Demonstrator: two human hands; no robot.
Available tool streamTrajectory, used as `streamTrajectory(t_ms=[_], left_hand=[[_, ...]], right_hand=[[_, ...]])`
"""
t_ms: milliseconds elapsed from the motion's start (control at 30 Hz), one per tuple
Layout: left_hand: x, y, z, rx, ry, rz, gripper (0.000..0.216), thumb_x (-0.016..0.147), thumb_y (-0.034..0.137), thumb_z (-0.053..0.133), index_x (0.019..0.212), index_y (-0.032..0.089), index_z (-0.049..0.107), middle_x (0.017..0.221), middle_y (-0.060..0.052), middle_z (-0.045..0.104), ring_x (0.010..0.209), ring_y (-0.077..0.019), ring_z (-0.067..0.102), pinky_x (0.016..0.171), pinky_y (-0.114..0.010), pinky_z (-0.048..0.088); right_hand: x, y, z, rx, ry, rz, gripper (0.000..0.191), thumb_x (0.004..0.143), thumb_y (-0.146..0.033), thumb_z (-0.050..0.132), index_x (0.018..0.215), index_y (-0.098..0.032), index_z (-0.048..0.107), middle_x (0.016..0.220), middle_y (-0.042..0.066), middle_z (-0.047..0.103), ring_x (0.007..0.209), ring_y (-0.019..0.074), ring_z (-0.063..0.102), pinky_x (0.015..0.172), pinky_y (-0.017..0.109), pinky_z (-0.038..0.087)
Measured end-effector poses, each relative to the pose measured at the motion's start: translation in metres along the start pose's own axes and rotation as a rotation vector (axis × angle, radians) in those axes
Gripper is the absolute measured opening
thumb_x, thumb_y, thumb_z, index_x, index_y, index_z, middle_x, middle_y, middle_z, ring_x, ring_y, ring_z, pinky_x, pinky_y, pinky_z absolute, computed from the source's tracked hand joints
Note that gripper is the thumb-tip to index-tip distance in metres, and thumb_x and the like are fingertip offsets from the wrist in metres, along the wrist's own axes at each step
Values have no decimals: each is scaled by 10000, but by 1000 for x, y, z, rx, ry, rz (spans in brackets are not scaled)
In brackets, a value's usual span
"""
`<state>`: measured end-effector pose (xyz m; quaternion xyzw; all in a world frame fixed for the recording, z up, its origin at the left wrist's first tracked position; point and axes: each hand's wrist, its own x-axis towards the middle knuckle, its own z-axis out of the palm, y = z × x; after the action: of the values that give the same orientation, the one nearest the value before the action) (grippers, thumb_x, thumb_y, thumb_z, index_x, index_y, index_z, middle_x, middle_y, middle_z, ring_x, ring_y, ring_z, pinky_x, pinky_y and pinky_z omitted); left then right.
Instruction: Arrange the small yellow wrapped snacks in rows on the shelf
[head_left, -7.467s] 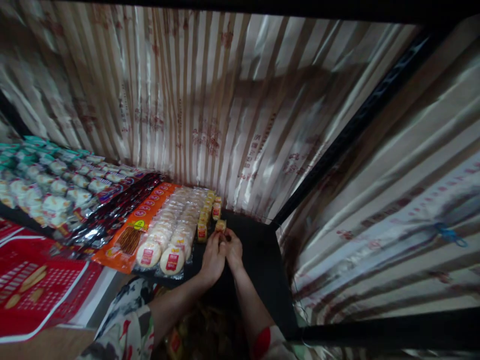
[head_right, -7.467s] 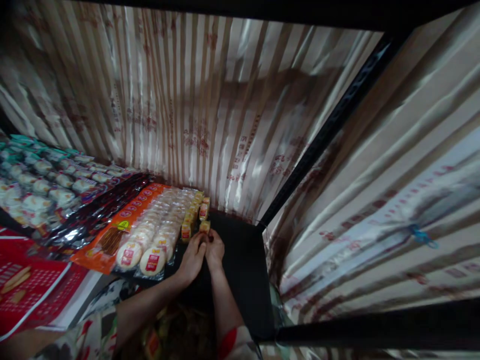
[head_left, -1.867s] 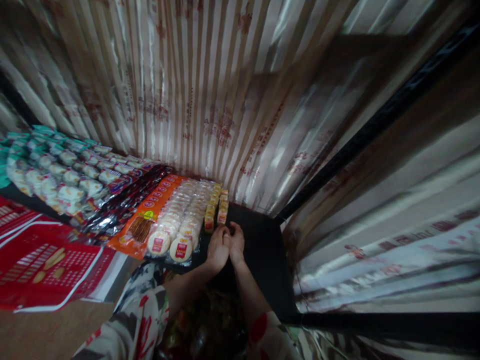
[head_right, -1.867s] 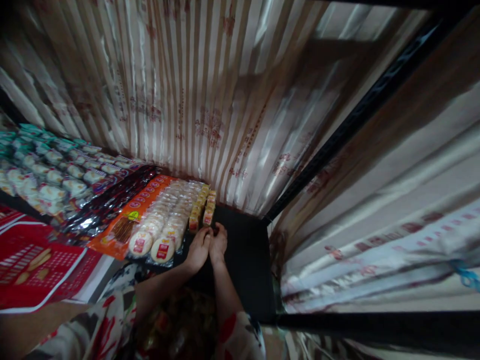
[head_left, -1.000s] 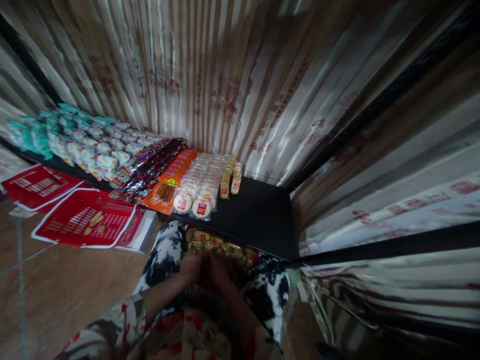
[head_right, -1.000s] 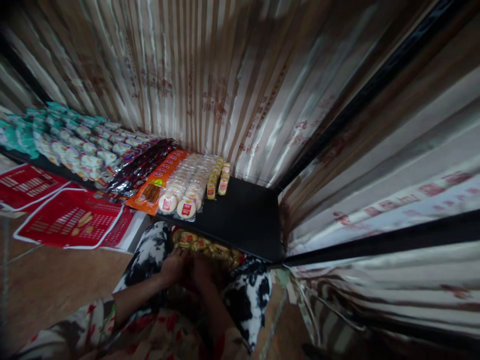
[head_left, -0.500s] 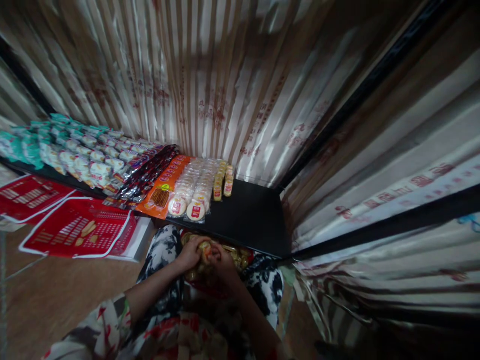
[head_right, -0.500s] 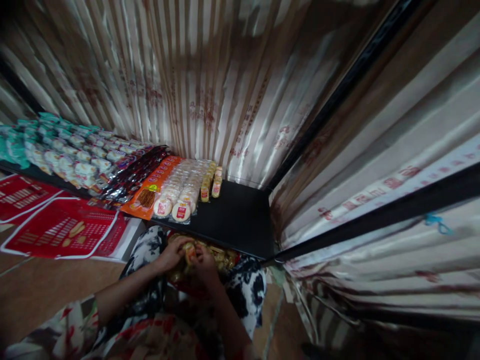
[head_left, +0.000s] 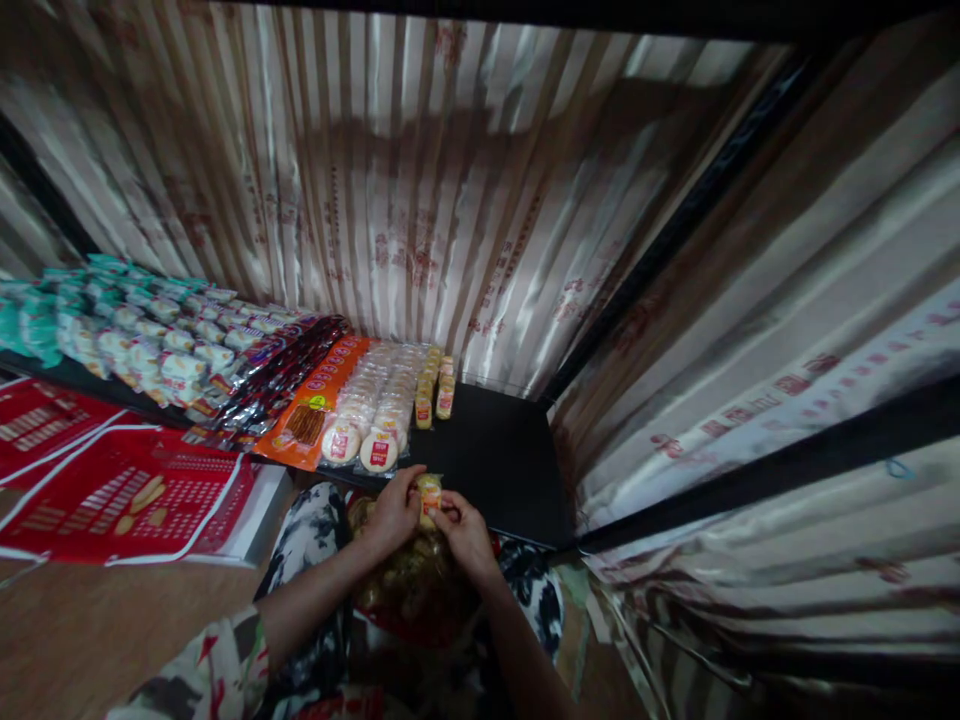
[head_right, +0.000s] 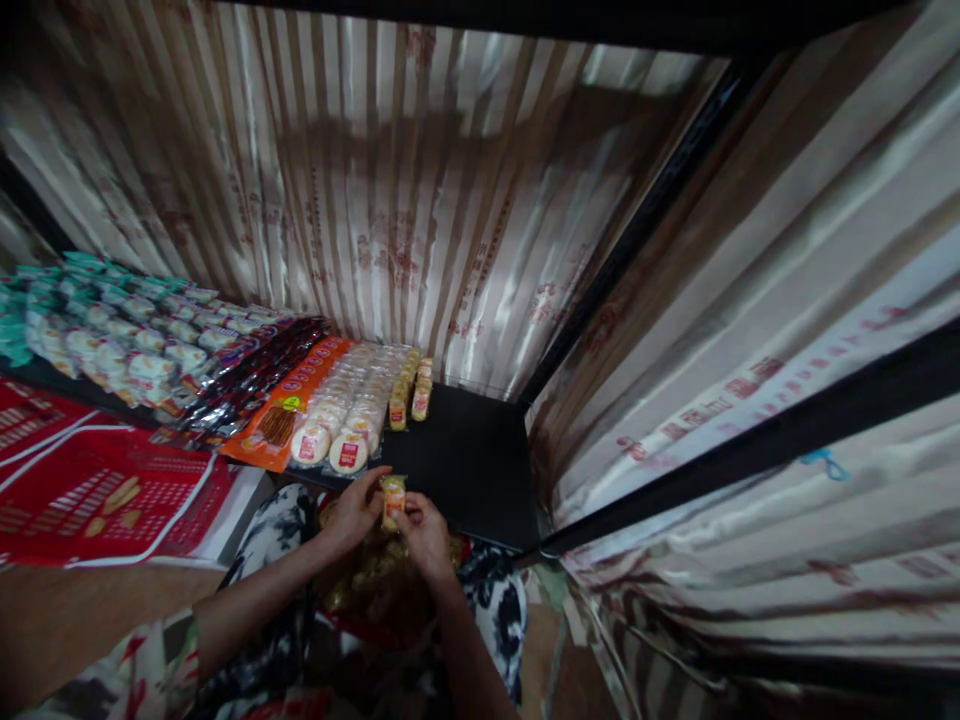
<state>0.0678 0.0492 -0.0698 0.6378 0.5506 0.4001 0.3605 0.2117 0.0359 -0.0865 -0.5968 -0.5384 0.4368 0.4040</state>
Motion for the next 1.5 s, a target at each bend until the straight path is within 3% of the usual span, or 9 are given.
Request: streamTrajectory(t_ms=[167, 300, 467, 700, 1000, 1100, 1200, 1500], left_hand=[[9, 15, 15, 33, 125, 37, 479, 744, 93, 399, 1220, 130, 434, 1200, -133, 516, 989, -181, 561, 899, -380, 465], [24, 19, 29, 33, 63, 59, 409, 783, 145, 402, 1184, 142, 480, 1222, -123, 520, 1083, -191, 526, 964, -382, 426], [51, 22, 41, 38, 17, -43, 383, 833, 202, 377, 1190, 153, 505, 1296, -103, 496, 1227, -182, 426, 1070, -368, 311], [83, 19, 49, 71, -16, -107, 433, 848, 199, 346, 1250, 98, 469, 1377, -127, 414, 1292, -183, 349, 1107, -343, 239], [101, 6, 56, 74, -14, -83, 431, 847, 189, 339, 1247, 109, 477, 1372, -116, 424, 1294, -189, 347, 1108, -375, 243], [102, 2, 57, 78, -7, -70, 439, 856, 191, 315, 1251, 78, 470, 1375, -133, 416, 1294, -194, 346, 1109, -377, 242], [102, -2, 59, 64, 17, -67, 426, 856, 196, 322, 1243, 122, 484, 1374, -103, 426, 1283, -187, 364, 1102, -384, 260], [104, -6, 62, 75, 11, -26, 412, 847, 190, 326, 1209, 110, 506, 1357, -112, 444, 1275, -198, 373, 1093, -390, 278]], right_hand=[[33, -3, -6, 38, 123, -25, 313, 650, -416, 612, 858, -183, 640, 753, 33, 664, 600, 154, 594, 591, 268, 490], [65, 0, -9, 11, 196, -24, 302, 664, -415, 576, 863, -189, 608, 760, 22, 651, 582, 147, 590, 590, 266, 482], [102, 3, -9, -116, 262, -36, 272, 676, -411, 541, 849, -208, 598, 767, 16, 646, 623, 157, 602, 609, 269, 474], [139, 2, -5, -218, 271, -38, 286, 706, -406, 495, 895, -215, 594, 791, 2, 642, 625, 142, 593, 605, 253, 453], [153, -4, -3, -326, 287, -37, 266, 733, -378, 478, 897, -217, 613, 832, 17, 637, 667, 144, 588, 636, 252, 443], [154, -3, -2, -316, 297, -60, 302, 727, -349, 493, 966, -203, 607, 875, 34, 637, 669, 145, 589, 654, 258, 453], [154, -2, 0, -288, 313, -67, 336, 731, -323, 481, 1023, -192, 586, 910, 47, 638, 688, 152, 595, 670, 269, 461], [150, 2, 1, -289, 283, -67, 264, 747, -299, 444, 939, -178, 579, 895, 54, 625, 689, 153, 589, 660, 270, 462]])
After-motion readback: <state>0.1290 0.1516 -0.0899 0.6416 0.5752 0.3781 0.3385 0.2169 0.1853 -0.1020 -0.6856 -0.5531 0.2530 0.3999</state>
